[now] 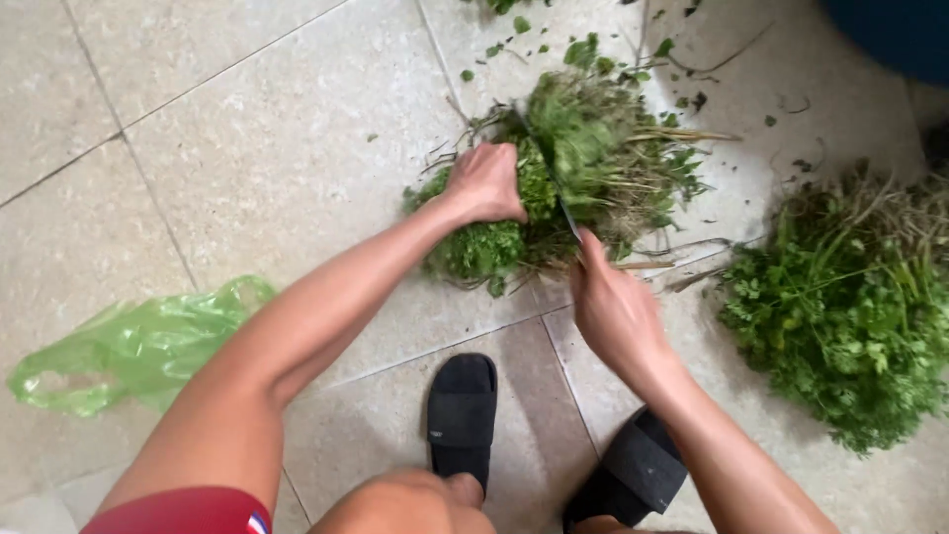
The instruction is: Preparing herbs by cutting off roots and placing them in a bowl.
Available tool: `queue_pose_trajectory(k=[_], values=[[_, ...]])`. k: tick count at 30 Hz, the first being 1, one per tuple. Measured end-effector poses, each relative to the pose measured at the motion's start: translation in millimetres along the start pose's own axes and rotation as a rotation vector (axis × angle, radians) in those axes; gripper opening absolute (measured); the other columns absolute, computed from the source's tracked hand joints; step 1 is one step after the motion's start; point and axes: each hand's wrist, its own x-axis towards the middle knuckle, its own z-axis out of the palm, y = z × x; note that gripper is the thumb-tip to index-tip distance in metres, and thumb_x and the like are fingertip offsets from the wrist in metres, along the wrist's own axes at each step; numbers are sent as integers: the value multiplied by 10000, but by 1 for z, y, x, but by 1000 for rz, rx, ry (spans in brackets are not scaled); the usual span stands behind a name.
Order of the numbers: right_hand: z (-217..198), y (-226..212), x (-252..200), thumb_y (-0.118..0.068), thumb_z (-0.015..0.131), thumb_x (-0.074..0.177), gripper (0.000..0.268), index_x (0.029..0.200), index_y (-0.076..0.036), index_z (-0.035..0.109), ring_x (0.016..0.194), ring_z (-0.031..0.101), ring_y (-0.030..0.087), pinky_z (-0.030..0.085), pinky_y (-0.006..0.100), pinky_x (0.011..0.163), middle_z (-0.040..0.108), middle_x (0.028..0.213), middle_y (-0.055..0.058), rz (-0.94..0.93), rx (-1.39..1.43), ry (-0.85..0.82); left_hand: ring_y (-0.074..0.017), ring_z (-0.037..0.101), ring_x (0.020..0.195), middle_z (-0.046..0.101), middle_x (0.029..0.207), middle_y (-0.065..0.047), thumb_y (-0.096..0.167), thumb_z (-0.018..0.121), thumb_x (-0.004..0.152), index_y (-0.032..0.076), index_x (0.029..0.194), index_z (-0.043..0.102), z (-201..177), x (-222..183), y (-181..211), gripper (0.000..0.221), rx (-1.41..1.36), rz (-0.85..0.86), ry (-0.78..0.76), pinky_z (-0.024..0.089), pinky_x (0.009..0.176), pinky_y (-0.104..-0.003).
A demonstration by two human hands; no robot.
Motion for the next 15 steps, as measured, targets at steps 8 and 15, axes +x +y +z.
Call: queue_pose_trajectory(k=[8, 15], values=[[36, 21, -1, -273, 486, 1040, 405, 1399, -99, 416, 480, 615, 470, 483, 605, 469, 634, 584, 233, 53, 42, -105, -183, 529, 640, 534, 811, -64, 276, 948, 603, 39, 910, 524, 1, -1, 0, 574, -57, -88, -34, 538, 521, -310], [77, 46, 13, -302, 521, 1093, 344, 1365, -101, 458, 552, 633, 450, 504, 596, 520, 644, 624, 215, -22, 52, 40, -193, 565, 696, 559, 814, -63, 309, 977, 621, -23, 1065, 522, 8, -8, -6, 717, -53, -22, -17, 578, 600, -345]])
